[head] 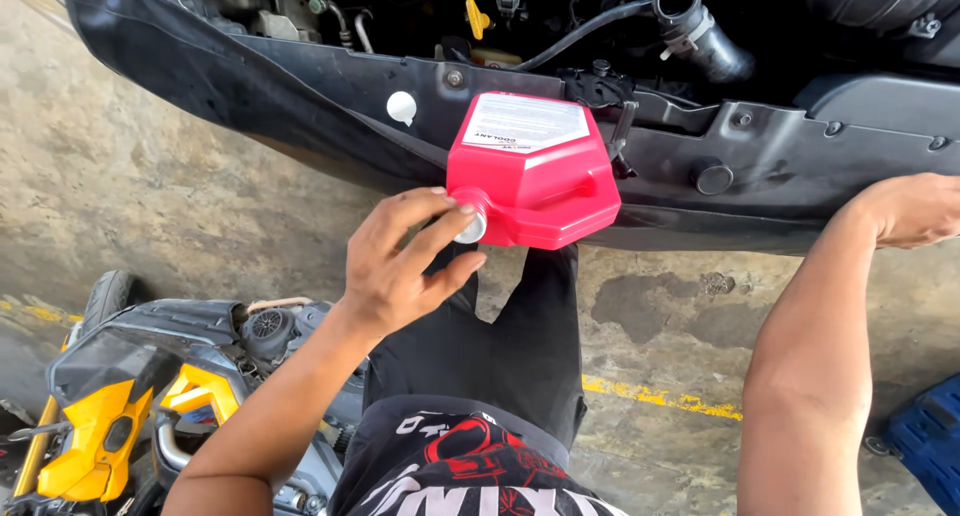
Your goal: Aligning and securing the plastic engine bay shroud and positioning coolant containers.
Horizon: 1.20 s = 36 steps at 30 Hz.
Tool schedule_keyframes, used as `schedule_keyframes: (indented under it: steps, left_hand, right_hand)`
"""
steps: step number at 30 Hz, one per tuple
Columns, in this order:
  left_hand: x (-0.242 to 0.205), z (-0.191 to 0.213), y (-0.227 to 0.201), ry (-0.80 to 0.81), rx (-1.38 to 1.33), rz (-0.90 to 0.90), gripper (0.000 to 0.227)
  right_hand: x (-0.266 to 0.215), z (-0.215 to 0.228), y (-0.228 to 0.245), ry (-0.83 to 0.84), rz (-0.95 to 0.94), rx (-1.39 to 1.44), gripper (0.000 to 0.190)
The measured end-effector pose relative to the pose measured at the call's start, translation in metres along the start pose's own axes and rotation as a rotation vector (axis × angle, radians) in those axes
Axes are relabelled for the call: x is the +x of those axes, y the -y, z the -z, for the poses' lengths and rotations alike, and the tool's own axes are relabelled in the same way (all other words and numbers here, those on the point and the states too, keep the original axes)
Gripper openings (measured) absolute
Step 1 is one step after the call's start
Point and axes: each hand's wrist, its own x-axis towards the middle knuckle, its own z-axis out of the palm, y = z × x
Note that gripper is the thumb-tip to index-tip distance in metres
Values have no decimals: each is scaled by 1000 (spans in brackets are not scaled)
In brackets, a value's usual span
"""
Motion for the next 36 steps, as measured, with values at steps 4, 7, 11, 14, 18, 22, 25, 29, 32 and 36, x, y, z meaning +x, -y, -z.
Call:
schedule_keyframes:
  steps: [4, 7, 11, 14, 18, 22, 25, 29, 32, 36]
  left_hand:
    - [4, -5, 6, 20, 92, -36, 44]
    - [6, -5, -3, -16, 111, -49, 39]
    - [9, -30, -36, -72, 2, -105, 32]
    - [18, -60, -70, -23, -202, -246, 24]
    - [32, -146, -98, 189, -373, -179, 34]
    - [58, -255, -80, 314, 27, -66, 47]
    - [57, -305, -59, 348, 225, -40, 45]
    - [41, -317, -45, 369, 266, -17, 40]
    - [50, -246, -63, 270, 63, -22, 41]
    - [35, -122, -97, -31, -135, -192, 42]
  right_hand:
    - [1, -1, -6, -95, 40, 42, 34]
    - [4, -22, -12, 37, 214, -309, 23]
    - [-14, 18, 0, -220, 192, -77, 23]
    - [-32, 61, 16, -228, 100, 251, 24]
    - [-40, 91, 28, -33, 29, 289, 24]
    - [-47, 90, 34, -28, 40, 366, 25]
    - [-45, 84, 31, -69, 70, 405, 25]
    - [-45, 94, 34, -15, 43, 390, 24]
    - [-53, 81, 38, 15, 33, 339, 23]
    - [-44, 55, 23, -76, 72, 331, 28]
